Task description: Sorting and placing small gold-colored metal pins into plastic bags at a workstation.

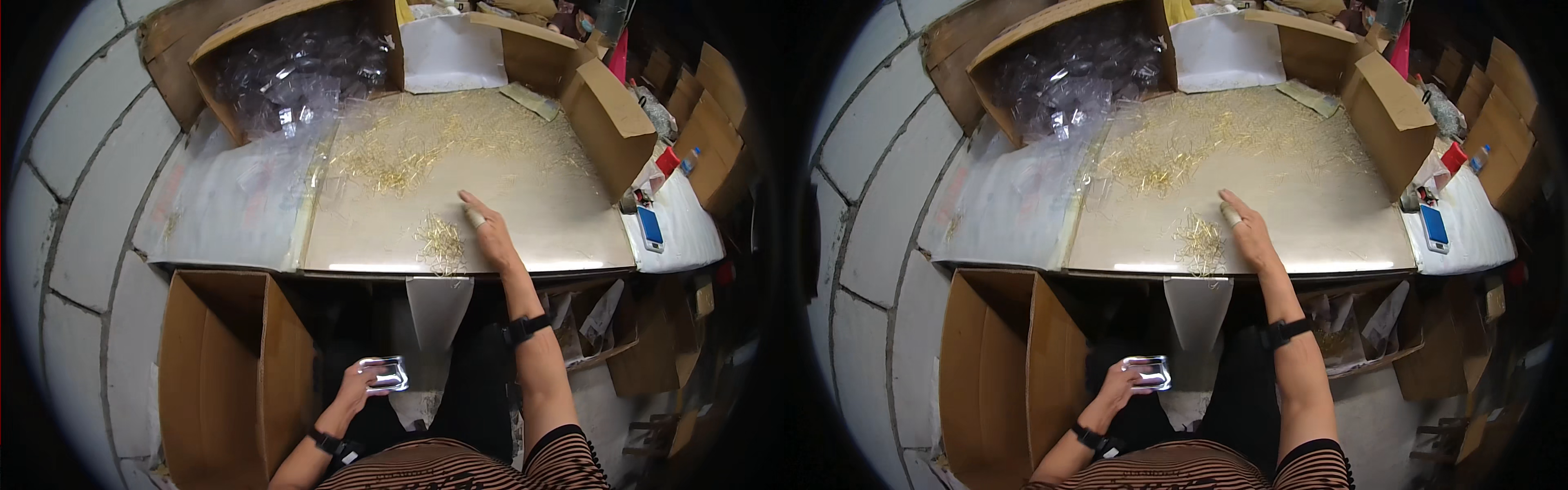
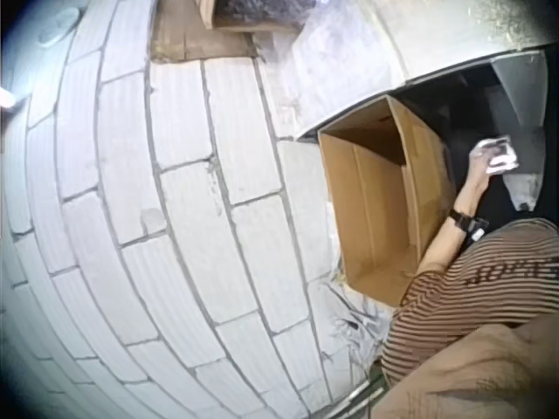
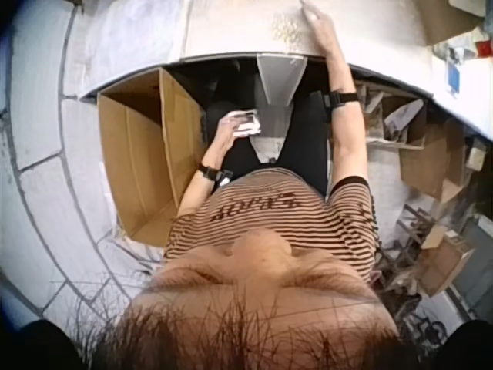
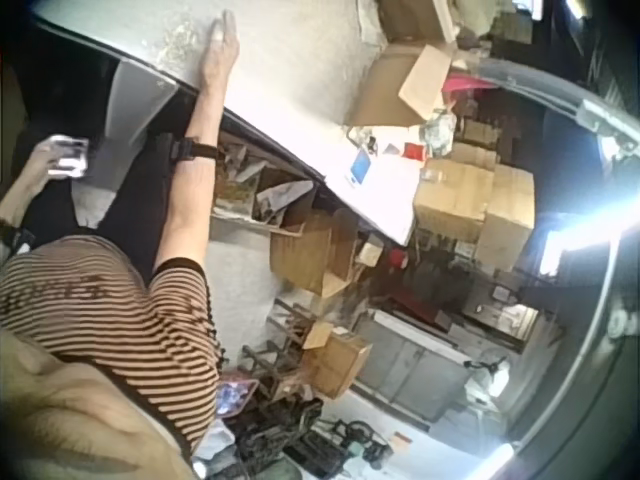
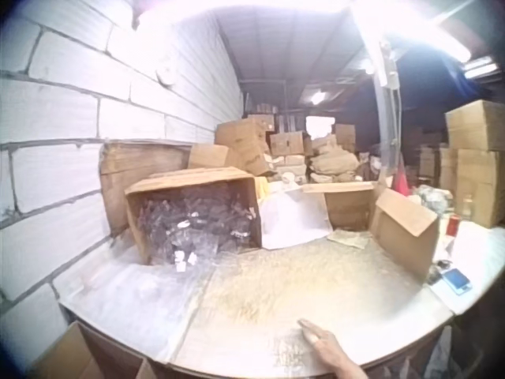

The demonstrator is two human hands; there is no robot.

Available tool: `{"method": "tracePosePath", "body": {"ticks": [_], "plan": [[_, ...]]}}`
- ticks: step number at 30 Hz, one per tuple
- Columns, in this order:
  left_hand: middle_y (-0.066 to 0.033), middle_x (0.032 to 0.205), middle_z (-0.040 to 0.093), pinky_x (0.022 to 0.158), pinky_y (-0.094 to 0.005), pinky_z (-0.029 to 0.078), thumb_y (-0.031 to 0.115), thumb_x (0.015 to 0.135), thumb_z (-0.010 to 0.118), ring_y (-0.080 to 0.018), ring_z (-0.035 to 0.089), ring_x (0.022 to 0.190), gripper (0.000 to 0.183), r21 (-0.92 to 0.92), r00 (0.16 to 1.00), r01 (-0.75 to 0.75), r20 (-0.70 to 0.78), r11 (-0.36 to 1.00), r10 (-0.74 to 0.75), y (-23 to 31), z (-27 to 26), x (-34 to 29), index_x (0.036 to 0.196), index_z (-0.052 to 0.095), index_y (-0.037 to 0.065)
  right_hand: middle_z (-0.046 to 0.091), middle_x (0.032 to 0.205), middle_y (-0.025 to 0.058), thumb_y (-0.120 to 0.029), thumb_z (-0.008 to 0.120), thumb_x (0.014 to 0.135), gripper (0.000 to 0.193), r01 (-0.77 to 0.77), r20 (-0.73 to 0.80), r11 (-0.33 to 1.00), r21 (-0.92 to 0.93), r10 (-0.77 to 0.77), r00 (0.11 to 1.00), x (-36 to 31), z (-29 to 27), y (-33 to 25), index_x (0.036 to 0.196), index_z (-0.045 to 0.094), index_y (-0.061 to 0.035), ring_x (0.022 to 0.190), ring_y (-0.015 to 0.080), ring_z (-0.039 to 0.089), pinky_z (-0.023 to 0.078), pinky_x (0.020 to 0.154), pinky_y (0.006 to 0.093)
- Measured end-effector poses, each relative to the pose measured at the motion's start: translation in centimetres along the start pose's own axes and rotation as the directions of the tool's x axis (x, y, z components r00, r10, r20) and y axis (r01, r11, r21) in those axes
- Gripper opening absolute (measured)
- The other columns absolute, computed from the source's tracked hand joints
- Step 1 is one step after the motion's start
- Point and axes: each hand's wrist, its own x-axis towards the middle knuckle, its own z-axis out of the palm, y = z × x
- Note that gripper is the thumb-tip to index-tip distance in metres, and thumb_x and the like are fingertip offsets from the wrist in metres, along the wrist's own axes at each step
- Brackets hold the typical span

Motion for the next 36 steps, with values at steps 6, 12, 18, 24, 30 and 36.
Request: {"method": "tracePosePath", "body": {"ticks": [6, 12, 18, 24, 30, 36], "plan": [[-0.019, 0.12, 0.055, 0.069, -0.0363, 0.057, 0.032, 0.099, 0.033, -0.0358, 0.063, 0.096, 0.041, -0.145, 0.936, 0.092, 0.35, 0.985, -0.036, -2.6, 5.5, 6.0, 0.127, 0.042, 0.003, 0.046, 0.134, 0.0175, -0.022, 0.049, 0.09, 0.04, 0.27, 0.198, 0.671, -0.691, -0.183, 0.963, -4.3, 7.3, -1.0, 0.122, 0.051, 0.0019, 0.129, 0.0305, 0.037, 0.028, 0.108, 0.0373], [-0.0211, 0.118, 0.055, 0.072, -0.0377, 0.058, 0.031, 0.1, 0.024, -0.0355, 0.063, 0.096, 0.044, -0.251, 0.928, 0.047, 0.369, 0.967, 0.051, -1.3, 7.6, 6.1, 0.13, 0.037, 0.001, 0.05, 0.13, 0.0149, -0.013, 0.056, 0.085, 0.038, 0.176, 0.128, 0.692, -0.7, -0.121, 0.984, -12.3, 6.1, -6.1, 0.12, 0.053, -0.0015, 0.125, 0.0305, 0.043, 0.038, 0.102, 0.0366], [-0.0183, 0.111, 0.059, 0.082, -0.0398, 0.053, 0.03, 0.1, 0.03, -0.0303, 0.064, 0.091, 0.044, -0.376, 0.942, 0.006, 0.314, 0.927, 0.122, -3.1, 6.9, 6.8, 0.12, 0.046, -0.005, 0.06, 0.115, 0.0172, 0.012, 0.052, 0.077, 0.034, 0.068, 0.066, 0.913, -0.402, -0.044, 0.997, -17.5, 0.7, -8.0, 0.107, 0.061, -0.0003, 0.11, 0.0309, 0.057, 0.047, 0.092, 0.0348], [-0.0135, 0.104, 0.064, 0.069, -0.0349, 0.056, 0.035, 0.099, 0.033, -0.0241, 0.066, 0.089, 0.045, -0.198, 0.927, 0.155, 0.368, 0.968, -0.073, -3.5, 5.4, 7.4, 0.118, 0.05, -0.002, 0.062, 0.107, 0.0192, 0.009, 0.053, 0.075, 0.031, 0.098, 0.168, 0.862, -0.497, -0.015, 0.986, -14.5, -2.7, -9.2, 0.105, 0.061, 0.0016, 0.105, 0.0344, 0.058, 0.047, 0.09, 0.036], [-0.0124, 0.107, 0.061, 0.065, -0.0344, 0.058, 0.025, 0.096, 0.044, -0.0223, 0.065, 0.089, 0.037, -0.23, 0.931, 0.125, 0.365, 0.965, -0.034, -5.6, 3.9, 8.9, 0.121, 0.049, -0.002, 0.058, 0.113, 0.0237, -0.014, 0.051, 0.084, 0.035, 0.165, 0.18, 0.615, -0.771, -0.038, 0.983, 4.5, -2.1, -5.0, 0.115, 0.056, 0.0018, 0.105, 0.0385, 0.054, 0.043, 0.091, 0.0416], [-0.0076, 0.095, 0.062, 0.056, -0.033, 0.057, 0.021, 0.092, 0.054, -0.0176, 0.065, 0.077, 0.028, -0.159, 0.964, 0.101, 0.259, 0.982, -0.058, -5.3, 2.9, 9.9, 0.111, 0.057, 0.001, 0.038, 0.137, 0.0248, -0.027, 0.047, 0.089, 0.056, 0.056, 0.121, 0.452, -0.89, 0.116, 0.986, 15.3, 1.8, -1.0, 0.137, 0.032, -0.0022, 0.118, 0.0412, 0.046, 0.04, 0.098, 0.0417]]}}
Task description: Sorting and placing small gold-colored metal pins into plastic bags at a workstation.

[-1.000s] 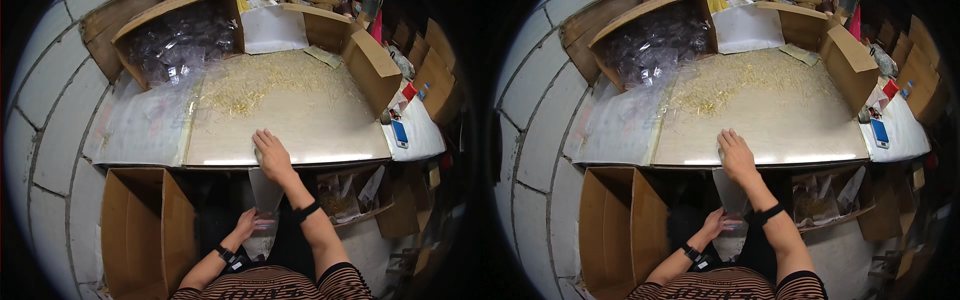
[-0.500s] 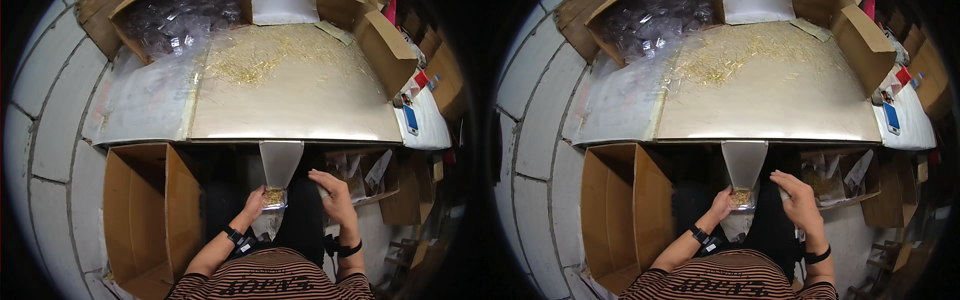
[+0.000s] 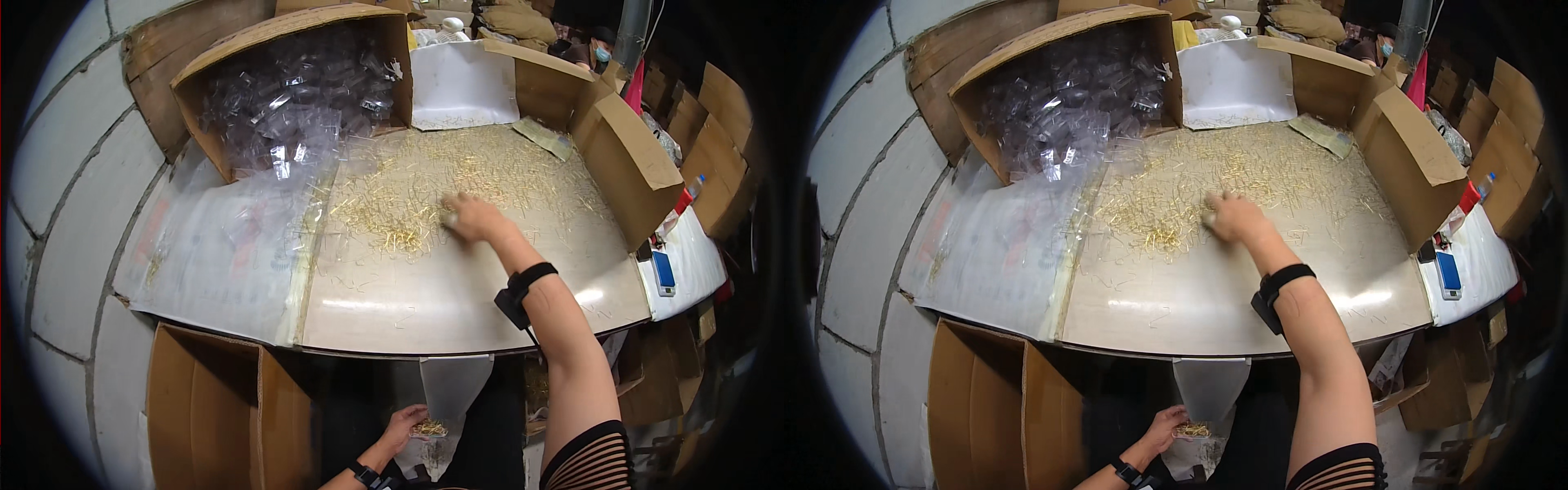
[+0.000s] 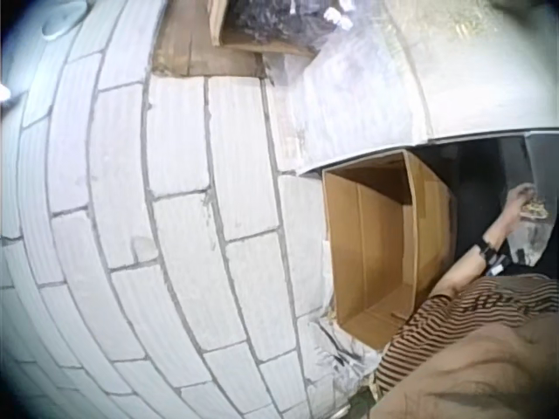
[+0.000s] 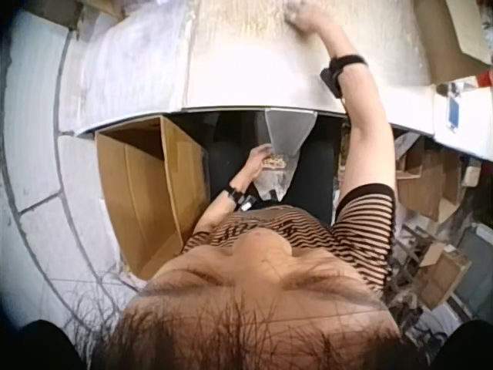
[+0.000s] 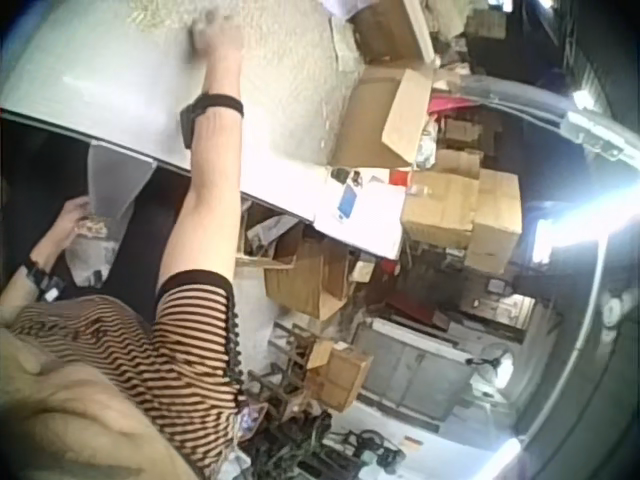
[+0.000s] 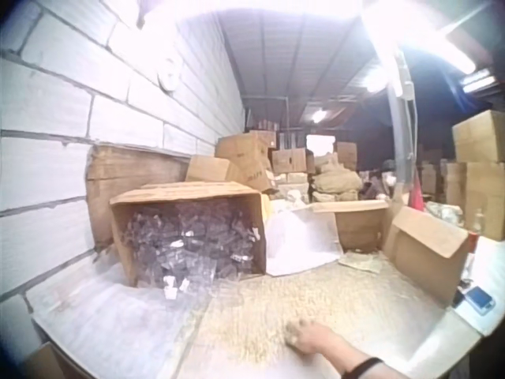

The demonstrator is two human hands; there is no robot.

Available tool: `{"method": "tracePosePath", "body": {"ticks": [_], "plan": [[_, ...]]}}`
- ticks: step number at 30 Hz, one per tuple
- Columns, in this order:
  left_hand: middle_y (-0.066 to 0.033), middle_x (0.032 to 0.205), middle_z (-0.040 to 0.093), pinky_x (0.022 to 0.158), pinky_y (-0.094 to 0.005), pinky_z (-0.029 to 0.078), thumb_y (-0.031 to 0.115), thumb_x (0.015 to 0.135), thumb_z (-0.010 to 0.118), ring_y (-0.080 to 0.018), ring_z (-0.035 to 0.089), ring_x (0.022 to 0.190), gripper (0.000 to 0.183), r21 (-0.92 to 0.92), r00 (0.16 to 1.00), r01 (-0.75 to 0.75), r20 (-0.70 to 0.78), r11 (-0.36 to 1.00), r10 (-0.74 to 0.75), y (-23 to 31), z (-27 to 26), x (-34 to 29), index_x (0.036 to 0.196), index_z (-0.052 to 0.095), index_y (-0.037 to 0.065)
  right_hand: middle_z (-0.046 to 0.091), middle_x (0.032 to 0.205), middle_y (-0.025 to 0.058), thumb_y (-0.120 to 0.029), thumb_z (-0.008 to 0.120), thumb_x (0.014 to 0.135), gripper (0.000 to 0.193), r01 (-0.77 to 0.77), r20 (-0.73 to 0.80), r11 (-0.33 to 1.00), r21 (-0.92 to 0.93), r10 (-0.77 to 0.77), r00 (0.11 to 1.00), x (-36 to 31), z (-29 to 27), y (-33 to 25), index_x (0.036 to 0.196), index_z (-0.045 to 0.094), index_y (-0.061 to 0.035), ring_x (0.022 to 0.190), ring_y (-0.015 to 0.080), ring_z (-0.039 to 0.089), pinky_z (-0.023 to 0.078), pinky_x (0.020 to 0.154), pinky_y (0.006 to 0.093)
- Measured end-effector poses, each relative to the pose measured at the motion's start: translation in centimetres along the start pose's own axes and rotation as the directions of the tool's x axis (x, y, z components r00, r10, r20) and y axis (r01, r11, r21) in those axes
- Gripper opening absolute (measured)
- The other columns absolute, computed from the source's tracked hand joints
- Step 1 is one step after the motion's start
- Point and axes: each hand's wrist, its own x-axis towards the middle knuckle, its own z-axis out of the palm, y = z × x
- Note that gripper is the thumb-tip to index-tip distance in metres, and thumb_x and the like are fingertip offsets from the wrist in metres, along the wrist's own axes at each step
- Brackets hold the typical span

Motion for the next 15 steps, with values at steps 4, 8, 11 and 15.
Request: {"method": "tracePosePath", "body": {"ticks": [4, 8, 11, 15], "plan": [[-0.0101, 0.09, 0.062, 0.055, -0.0337, 0.058, 0.015, 0.092, 0.053, -0.0203, 0.066, 0.073, 0.024, -0.168, 1.0, 0.015, 0.028, 0.986, -0.01, 0.9, 0.1, -0.4, 0.108, 0.054, -0.003, 0.034, 0.139, 0.0255, -0.025, 0.043, 0.091, 0.052, 0.14, 0.138, 0.956, -0.258, -0.108, 0.985, -4.9, 2.8, -0.8, 0.139, 0.032, -0.0068, 0.125, 0.0395, 0.039, 0.038, 0.101, 0.0407], [-0.0091, 0.09, 0.063, 0.05, -0.0302, 0.056, 0.017, 0.091, 0.054, -0.0187, 0.066, 0.073, 0.025, -0.125, 1.0, -0.003, -0.006, 0.992, 0.002, 1.0, 0.6, -1.0, 0.109, 0.055, -0.002, 0.032, 0.142, 0.0242, -0.023, 0.041, 0.093, 0.045, 0.188, 0.104, 0.979, -0.076, -0.179, 0.978, -13.4, 0.8, 0.1, 0.136, 0.038, -0.0098, 0.129, 0.0368, 0.036, 0.035, 0.104, 0.0374], [-0.0065, 0.093, 0.064, 0.047, -0.0271, 0.053, 0.025, 0.09, 0.058, -0.0151, 0.065, 0.073, 0.03, 0.017, 0.998, -0.004, -0.058, 1.0, 0.005, 0.7, 0.9, -1.0, 0.108, 0.057, 0.001, 0.032, 0.142, 0.0223, -0.023, 0.043, 0.093, 0.045, 0.063, 0.098, 0.938, 0.341, -0.102, 0.99, -15.5, 0.0, 2.1, 0.135, 0.039, -0.0085, 0.129, 0.0369, 0.036, 0.035, 0.104, 0.0348], [-0.0059, 0.09, 0.063, 0.05, -0.0276, 0.055, 0.021, 0.088, 0.058, -0.0154, 0.065, 0.074, 0.029, 0.094, 0.996, 0.025, -0.083, 0.995, -0.017, 1.0, 2.2, -2.4, 0.109, 0.056, 0.002, 0.031, 0.144, 0.0205, -0.026, 0.048, 0.092, 0.049, 0.107, -0.171, 0.923, 0.369, -0.046, 0.984, -15.6, 2.8, 1.8, 0.135, 0.038, -0.0073, 0.133, 0.035, 0.028, 0.026, 0.109, 0.0402]]}}
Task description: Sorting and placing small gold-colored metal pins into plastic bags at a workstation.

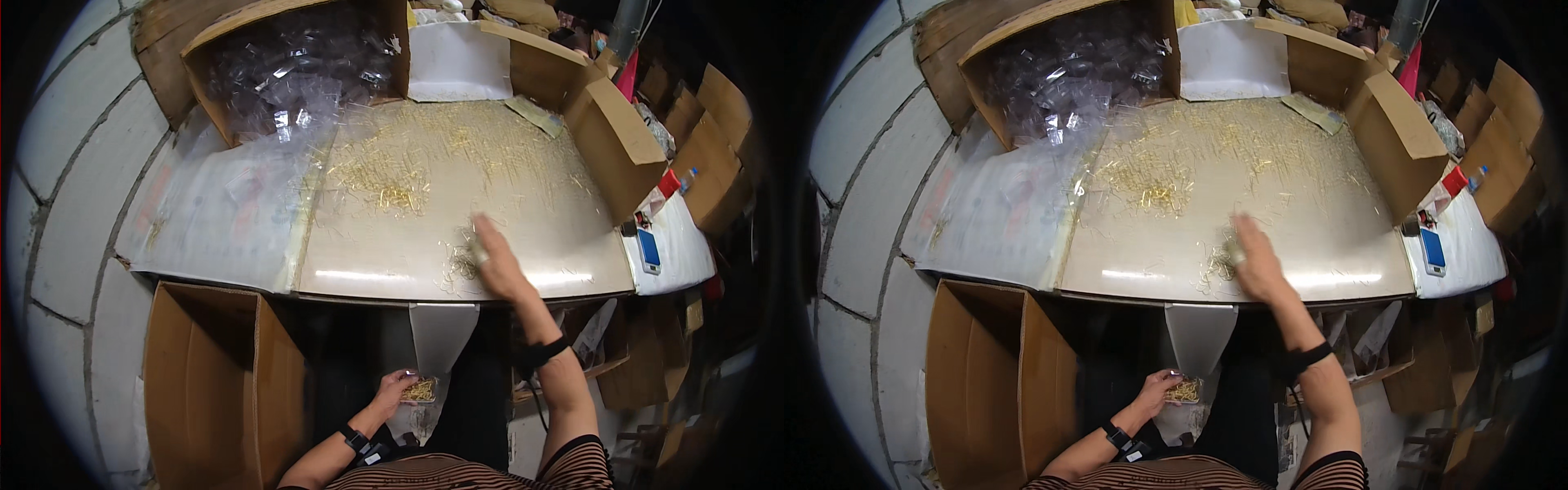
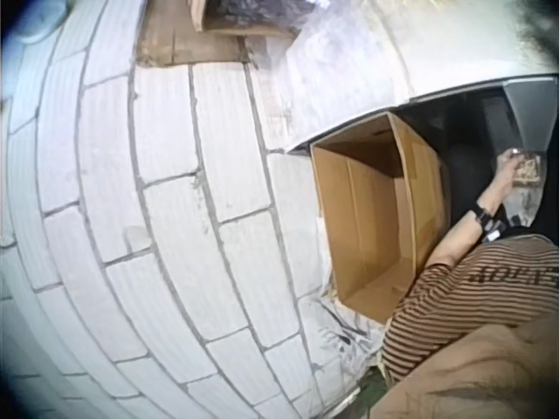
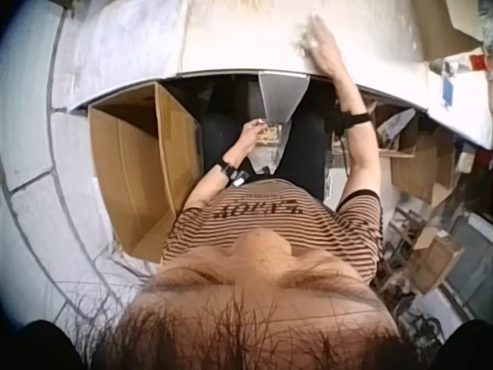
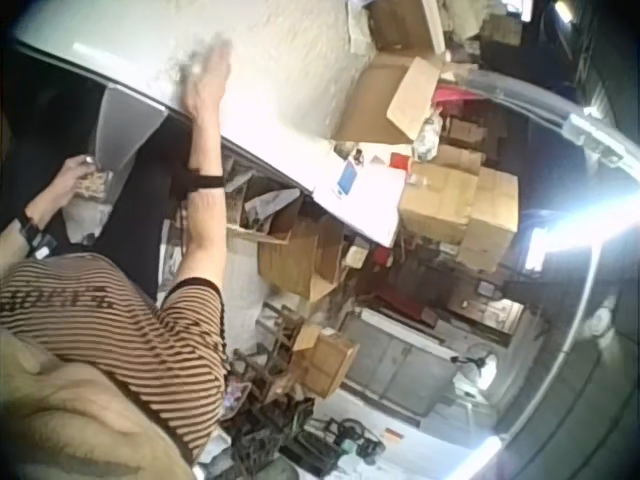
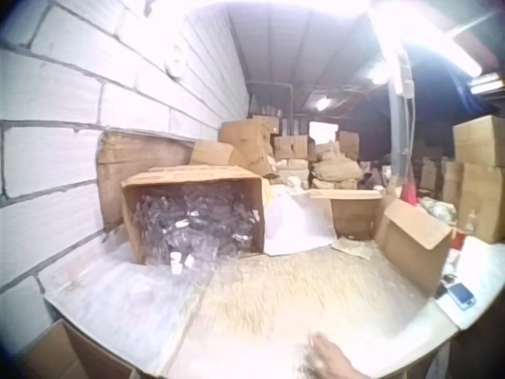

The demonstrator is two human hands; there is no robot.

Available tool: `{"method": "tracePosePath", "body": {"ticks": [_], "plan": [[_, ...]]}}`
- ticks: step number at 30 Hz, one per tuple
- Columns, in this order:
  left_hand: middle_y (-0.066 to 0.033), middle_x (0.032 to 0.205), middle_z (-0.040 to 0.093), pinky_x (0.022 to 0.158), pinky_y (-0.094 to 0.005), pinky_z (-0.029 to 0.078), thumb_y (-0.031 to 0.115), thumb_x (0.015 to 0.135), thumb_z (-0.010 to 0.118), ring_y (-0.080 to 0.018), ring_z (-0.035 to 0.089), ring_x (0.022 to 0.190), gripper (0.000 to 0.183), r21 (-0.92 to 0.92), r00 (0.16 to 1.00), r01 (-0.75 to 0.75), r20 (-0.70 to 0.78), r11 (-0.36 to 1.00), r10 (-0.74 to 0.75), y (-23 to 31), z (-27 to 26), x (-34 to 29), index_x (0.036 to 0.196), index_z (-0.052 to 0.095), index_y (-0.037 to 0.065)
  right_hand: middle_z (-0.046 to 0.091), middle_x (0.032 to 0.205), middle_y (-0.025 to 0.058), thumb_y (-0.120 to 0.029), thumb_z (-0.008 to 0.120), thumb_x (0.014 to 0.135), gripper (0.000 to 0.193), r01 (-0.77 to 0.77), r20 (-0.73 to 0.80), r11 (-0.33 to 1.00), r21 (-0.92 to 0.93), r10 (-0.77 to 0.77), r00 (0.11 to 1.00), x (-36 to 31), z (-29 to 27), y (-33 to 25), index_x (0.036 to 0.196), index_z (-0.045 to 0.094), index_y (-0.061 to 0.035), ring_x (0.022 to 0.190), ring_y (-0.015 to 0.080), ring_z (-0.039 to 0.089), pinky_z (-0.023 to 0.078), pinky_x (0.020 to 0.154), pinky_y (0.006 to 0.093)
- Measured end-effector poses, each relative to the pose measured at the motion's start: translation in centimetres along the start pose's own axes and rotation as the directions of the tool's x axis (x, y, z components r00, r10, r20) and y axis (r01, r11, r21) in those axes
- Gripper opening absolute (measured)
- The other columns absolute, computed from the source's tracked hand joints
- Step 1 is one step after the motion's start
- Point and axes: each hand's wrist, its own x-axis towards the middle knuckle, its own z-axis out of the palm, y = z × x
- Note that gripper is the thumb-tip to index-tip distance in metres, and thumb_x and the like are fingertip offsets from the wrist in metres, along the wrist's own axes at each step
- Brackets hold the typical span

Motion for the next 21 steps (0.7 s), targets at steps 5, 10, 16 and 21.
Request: {"method": "tracePosePath", "body": {"ticks": [5, 10, 16, 21], "plan": [[-0.0093, 0.089, 0.064, 0.051, -0.0277, 0.056, 0.019, 0.092, 0.05, -0.0172, 0.066, 0.072, 0.025, -0.131, 0.998, -0.044, 0.035, 0.99, 0.049, -0.5, 0.4, 0.3, 0.106, 0.054, -0.001, 0.031, 0.143, 0.0213, -0.027, 0.046, 0.093, 0.05, 0.158, 0.126, 0.958, -0.241, -0.13, 0.983, -1.8, 2.6, -3.4, 0.136, 0.036, -0.0018, 0.135, 0.0338, 0.027, 0.023, 0.109, 0.0442], [-0.0092, 0.085, 0.064, 0.05, -0.0306, 0.055, 0.026, 0.095, 0.044, -0.0183, 0.065, 0.068, 0.03, -0.095, 0.994, -0.1, 0.034, 0.99, 0.104, -0.4, 2.3, 0.5, 0.102, 0.055, -0.001, 0.034, 0.141, 0.0219, -0.023, 0.047, 0.091, 0.05, 0.089, 0.0, 0.95, -0.3, -0.094, 0.996, -3.7, 3.6, -5.0, 0.132, 0.038, 0.0038, 0.133, 0.035, 0.029, 0.026, 0.108, 0.0446], [-0.0095, 0.091, 0.067, 0.049, -0.0299, 0.054, 0.042, 0.097, 0.036, -0.0197, 0.067, 0.073, 0.046, -0.061, 0.994, -0.094, 0.056, 0.994, 0.098, 0.8, 2.9, 0.6, 0.11, 0.056, 0.002, 0.044, 0.135, 0.0186, -0.008, 0.055, 0.085, 0.042, 0.122, 0.0, 0.97, -0.211, -0.125, 0.992, -10.9, 0.9, -9.3, 0.125, 0.048, 0.0007, 0.127, 0.0337, 0.039, 0.037, 0.103, 0.0381], [-0.0088, 0.092, 0.067, 0.049, -0.0288, 0.054, 0.043, 0.097, 0.035, -0.0178, 0.067, 0.073, 0.046, -0.042, 0.996, -0.088, 0.03, 0.995, 0.089, 1.7, 4.1, -0.9, 0.11, 0.056, 0.003, 0.053, 0.125, 0.0157, 0.008, 0.052, 0.077, 0.043, 0.087, 0.128, 0.985, 0.152, -0.107, 0.986, -17.2, -2.0, -9.2, 0.119, 0.055, -0.0029, 0.122, 0.0306, 0.047, 0.042, 0.098, 0.0368]]}}
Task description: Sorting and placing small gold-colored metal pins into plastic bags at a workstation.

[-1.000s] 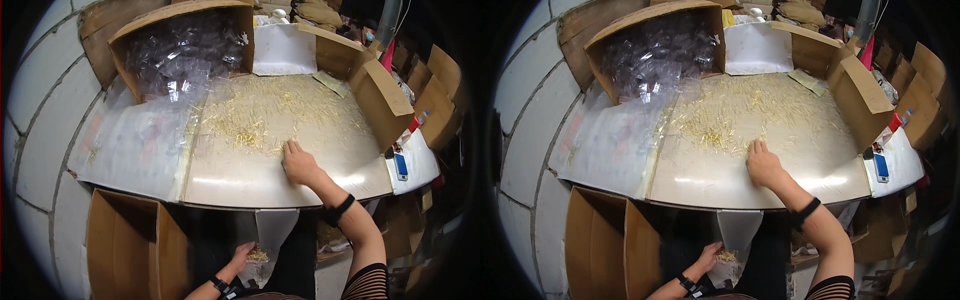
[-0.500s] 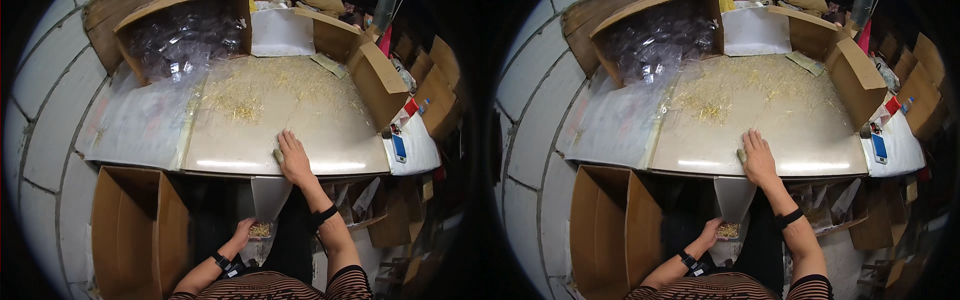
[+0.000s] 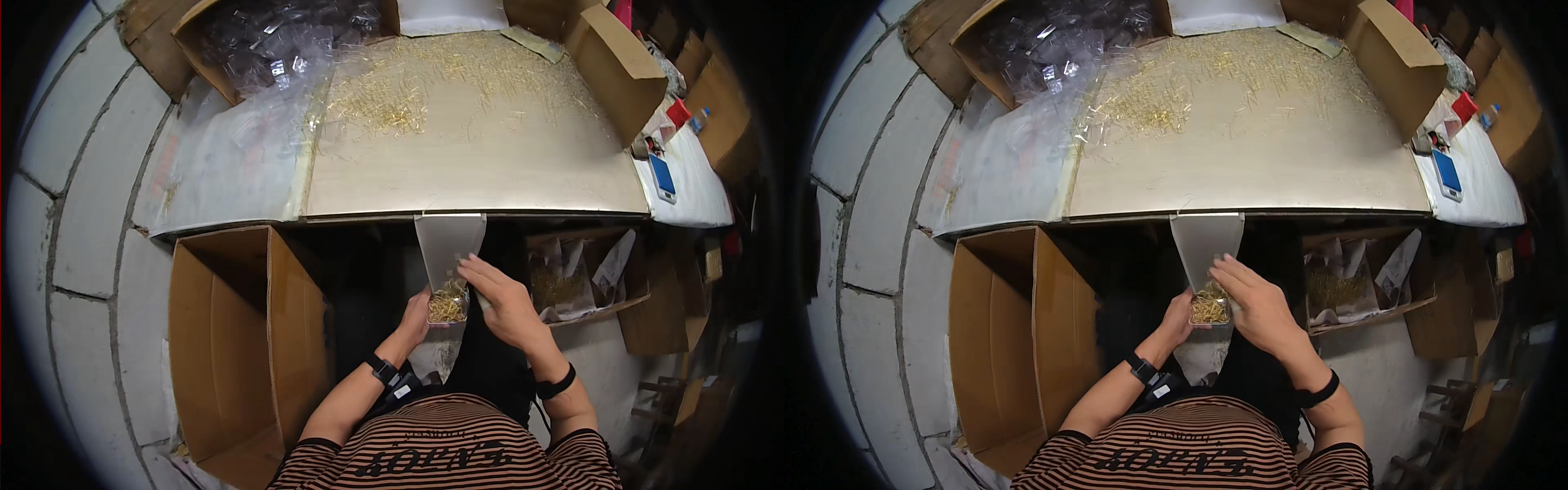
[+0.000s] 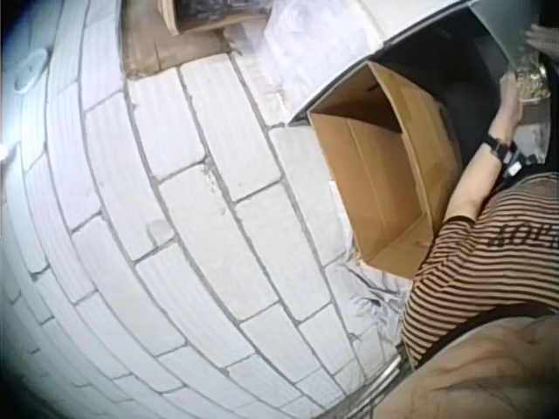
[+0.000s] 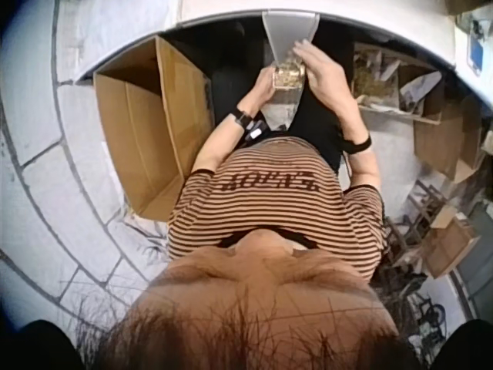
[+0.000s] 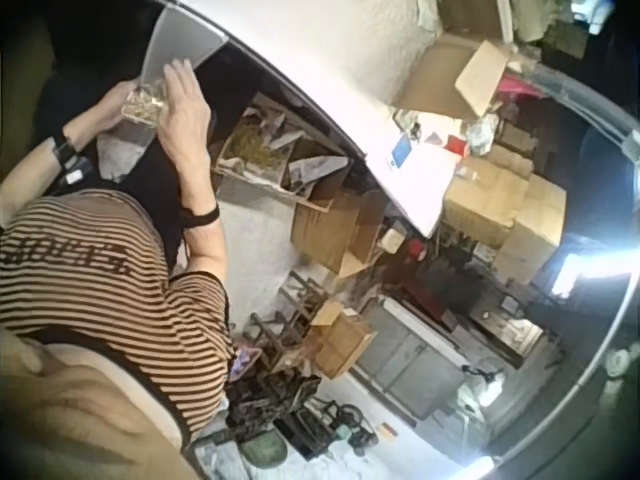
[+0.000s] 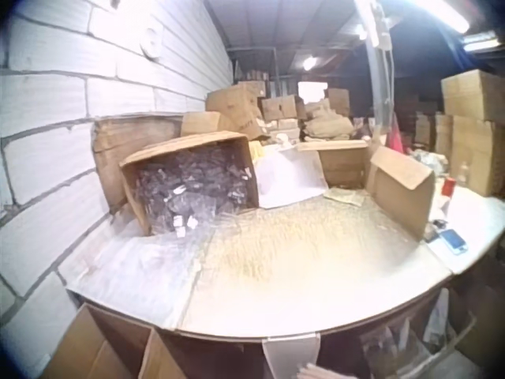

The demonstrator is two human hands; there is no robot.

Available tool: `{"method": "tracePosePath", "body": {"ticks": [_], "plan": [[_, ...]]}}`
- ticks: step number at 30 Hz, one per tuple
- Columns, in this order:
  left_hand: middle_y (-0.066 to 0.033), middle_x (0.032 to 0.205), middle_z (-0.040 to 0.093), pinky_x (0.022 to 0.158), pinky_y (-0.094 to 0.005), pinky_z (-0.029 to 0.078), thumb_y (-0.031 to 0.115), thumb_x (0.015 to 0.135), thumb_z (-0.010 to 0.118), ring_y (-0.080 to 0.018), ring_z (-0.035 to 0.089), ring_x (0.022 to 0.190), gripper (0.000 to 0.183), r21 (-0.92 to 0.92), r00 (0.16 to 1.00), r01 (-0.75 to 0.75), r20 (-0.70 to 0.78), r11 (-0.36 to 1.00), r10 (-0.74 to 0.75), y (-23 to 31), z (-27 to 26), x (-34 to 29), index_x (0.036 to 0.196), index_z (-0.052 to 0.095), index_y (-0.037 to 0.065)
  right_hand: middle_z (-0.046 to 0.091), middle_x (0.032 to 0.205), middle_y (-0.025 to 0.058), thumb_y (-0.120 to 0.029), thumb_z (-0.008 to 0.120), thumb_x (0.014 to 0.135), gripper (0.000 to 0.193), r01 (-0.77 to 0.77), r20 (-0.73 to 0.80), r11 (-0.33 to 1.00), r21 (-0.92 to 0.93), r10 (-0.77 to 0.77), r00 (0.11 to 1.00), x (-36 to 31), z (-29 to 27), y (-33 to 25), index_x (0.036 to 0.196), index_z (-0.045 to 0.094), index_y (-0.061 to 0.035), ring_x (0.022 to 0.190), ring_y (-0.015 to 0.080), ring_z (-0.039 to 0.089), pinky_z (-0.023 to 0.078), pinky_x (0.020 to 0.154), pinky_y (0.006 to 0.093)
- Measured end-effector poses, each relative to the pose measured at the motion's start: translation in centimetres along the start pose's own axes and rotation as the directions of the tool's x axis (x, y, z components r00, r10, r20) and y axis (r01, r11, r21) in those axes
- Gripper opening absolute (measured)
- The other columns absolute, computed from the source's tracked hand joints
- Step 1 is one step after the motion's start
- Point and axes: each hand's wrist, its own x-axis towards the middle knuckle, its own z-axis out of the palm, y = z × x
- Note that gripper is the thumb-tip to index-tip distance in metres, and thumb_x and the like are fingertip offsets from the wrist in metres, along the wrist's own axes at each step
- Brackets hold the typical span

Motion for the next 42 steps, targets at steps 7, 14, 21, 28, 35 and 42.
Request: {"method": "tracePosePath", "body": {"ticks": [7, 14, 21, 28, 35, 42], "plan": [[-0.0071, 0.091, 0.067, 0.05, -0.0267, 0.054, 0.04, 0.097, 0.039, -0.0149, 0.067, 0.073, 0.041, 0.005, 0.995, 0.083, 0.058, 0.996, -0.084, -3.1, -3.1, -1.0, 0.107, 0.057, 0.004, 0.062, 0.11, 0.019, 0.007, 0.052, 0.08, 0.029, -0.23, -0.01, 0.956, 0.183, 0.236, 0.972, -6.8, 0.6, 2.7, 0.108, 0.061, 0.0003, 0.107, 0.0324, 0.058, 0.045, 0.091, 0.0343], [-0.0041, 0.087, 0.066, 0.046, -0.0237, 0.053, 0.031, 0.095, 0.047, -0.0116, 0.065, 0.068, 0.029, 0.073, 0.995, -0.013, 0.096, 0.997, 0.006, 0.4, -0.3, -5.8, 0.104, 0.059, 0.006, 0.046, 0.133, 0.0199, -0.008, 0.054, 0.087, 0.047, -0.303, 0.166, 0.893, 0.333, 0.261, 0.951, -7.3, 4.3, 2.1, 0.131, 0.042, 0.002, 0.126, 0.0328, 0.041, 0.033, 0.105, 0.0359], [-0.0033, 0.083, 0.064, 0.045, -0.0261, 0.052, 0.029, 0.096, 0.047, -0.0126, 0.064, 0.065, 0.026, 0.078, 0.994, -0.106, -0.02, 0.991, 0.108, 2.9, 2.5, -7.7, 0.101, 0.058, 0.006, 0.039, 0.141, 0.0116, -0.019, 0.057, 0.084, 0.057, 0.126, 0.151, 0.938, -0.322, -0.08, 0.985, -5.3, 4.3, -1.2, 0.135, 0.038, -0.0035, 0.136, 0.0284, 0.026, 0.023, 0.109, 0.0457], [-0.0048, 0.087, 0.065, 0.047, -0.0249, 0.053, 0.02, 0.094, 0.051, -0.0123, 0.064, 0.067, 0.021, -0.124, 0.961, -0.272, -0.08, 0.954, 0.263, 1.0, 2.3, -6.6, 0.101, 0.059, 0.003, 0.047, 0.133, 0.0139, -0.019, 0.061, 0.083, 0.05, 0.173, 0.089, 0.968, -0.181, -0.159, 0.983, -5.9, 4.2, -2.0, 0.128, 0.047, -0.003, 0.129, 0.0293, 0.039, 0.03, 0.106, 0.0444], [-0.0083, 0.097, 0.064, 0.053, -0.0275, 0.057, 0.015, 0.092, 0.051, -0.0144, 0.066, 0.078, 0.021, 0.062, 0.981, -0.194, 0.006, 0.979, 0.194, 3.4, 3.0, -8.5, 0.106, 0.057, 0.002, 0.059, 0.115, 0.0163, -0.003, 0.057, 0.086, 0.033, -0.106, -0.264, 0.923, 0.369, 0.214, 0.941, -5.8, 2.9, -0.8, 0.118, 0.055, 0.0001, 0.107, 0.027, 0.058, 0.044, 0.093, 0.0338], [-0.0081, 0.096, 0.064, 0.053, -0.027, 0.058, 0.016, 0.092, 0.052, -0.0141, 0.066, 0.077, 0.021, 0.015, 0.986, -0.161, 0.05, 0.987, 0.16, 3.0, 2.9, -8.6, 0.108, 0.057, 0.003, 0.063, 0.094, 0.0065, -0.005, 0.06, 0.085, 0.025, -0.369, 0.102, 0.497, 0.786, 0.484, 0.869, -5.2, 4.7, 1.8, 0.109, 0.06, 0.0048, 0.08, 0.0102, 0.058, 0.047, 0.074, 0.0233]]}}
